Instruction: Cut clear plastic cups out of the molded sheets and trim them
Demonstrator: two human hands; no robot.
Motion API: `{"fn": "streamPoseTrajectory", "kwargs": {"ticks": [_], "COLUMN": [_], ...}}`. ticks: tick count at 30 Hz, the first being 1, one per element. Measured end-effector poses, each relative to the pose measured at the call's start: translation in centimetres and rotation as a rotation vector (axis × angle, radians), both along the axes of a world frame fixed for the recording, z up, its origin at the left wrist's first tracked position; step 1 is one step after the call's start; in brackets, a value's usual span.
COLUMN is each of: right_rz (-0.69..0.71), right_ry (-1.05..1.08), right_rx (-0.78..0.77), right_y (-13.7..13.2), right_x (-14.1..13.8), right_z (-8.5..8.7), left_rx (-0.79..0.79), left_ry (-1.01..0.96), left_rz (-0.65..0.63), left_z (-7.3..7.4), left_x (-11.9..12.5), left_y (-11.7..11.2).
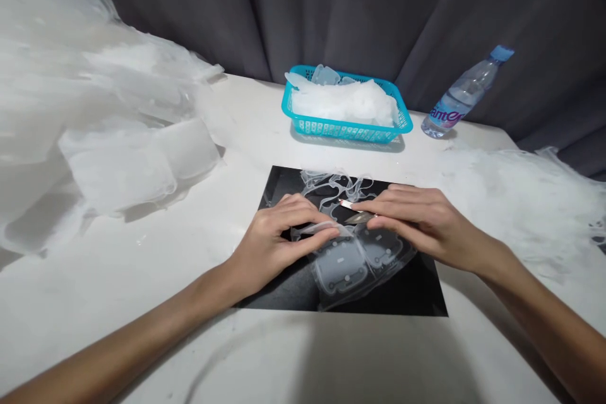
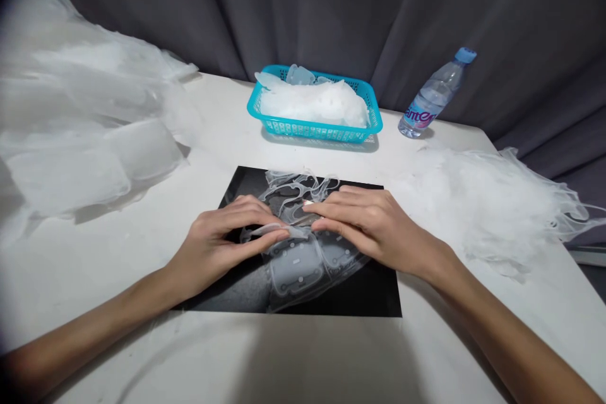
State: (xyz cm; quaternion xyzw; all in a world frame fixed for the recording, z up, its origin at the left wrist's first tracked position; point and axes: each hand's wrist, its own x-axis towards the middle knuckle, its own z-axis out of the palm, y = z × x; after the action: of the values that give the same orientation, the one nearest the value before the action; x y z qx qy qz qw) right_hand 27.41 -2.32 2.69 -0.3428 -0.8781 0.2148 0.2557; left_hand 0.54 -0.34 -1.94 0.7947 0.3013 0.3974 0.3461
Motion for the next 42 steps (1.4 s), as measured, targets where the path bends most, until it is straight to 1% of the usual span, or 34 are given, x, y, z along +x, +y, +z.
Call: {"fn": "streamPoseTrajectory", "kwargs": {"ticks": [6, 9, 16, 25, 34, 42], "right_rz": [0.013, 0.014, 0.0, 0.017, 0.031, 0.026], "right_ry": [-0.051, -0.095, -0.114, -0.128, -0.124, -0.099], "right_rx": [0.019, 0.028, 0.029, 0.048, 0.104, 0.073], "right_y": [0.2, 0.3, 0.3, 0.4, 0.3, 0.5], "right_x": [-0.1, 0.0, 0.1, -0.1, -0.4, -0.1], "right_z": [-0.8, -1.0, -1.2, -1.2, -1.4, -1.5], "left_rx": [-0.14, -0.164, -0.149, -0.099, -0.122, -0.119], "left_ry": [0.023, 0.033, 0.037, 0.017, 0.021, 0.01], "left_rz": [-0.005, -0.005, -0.018, -0.026, -0.04, -0.04], "left_z": [0.2, 0.3, 0.4, 0.0, 0.0, 0.1], "left_x": [0.1, 0.1, 0.4, 0.3, 0.2, 0.3], "left_y": [0.0, 0.0, 0.0, 0.1, 0.1, 0.2]}}
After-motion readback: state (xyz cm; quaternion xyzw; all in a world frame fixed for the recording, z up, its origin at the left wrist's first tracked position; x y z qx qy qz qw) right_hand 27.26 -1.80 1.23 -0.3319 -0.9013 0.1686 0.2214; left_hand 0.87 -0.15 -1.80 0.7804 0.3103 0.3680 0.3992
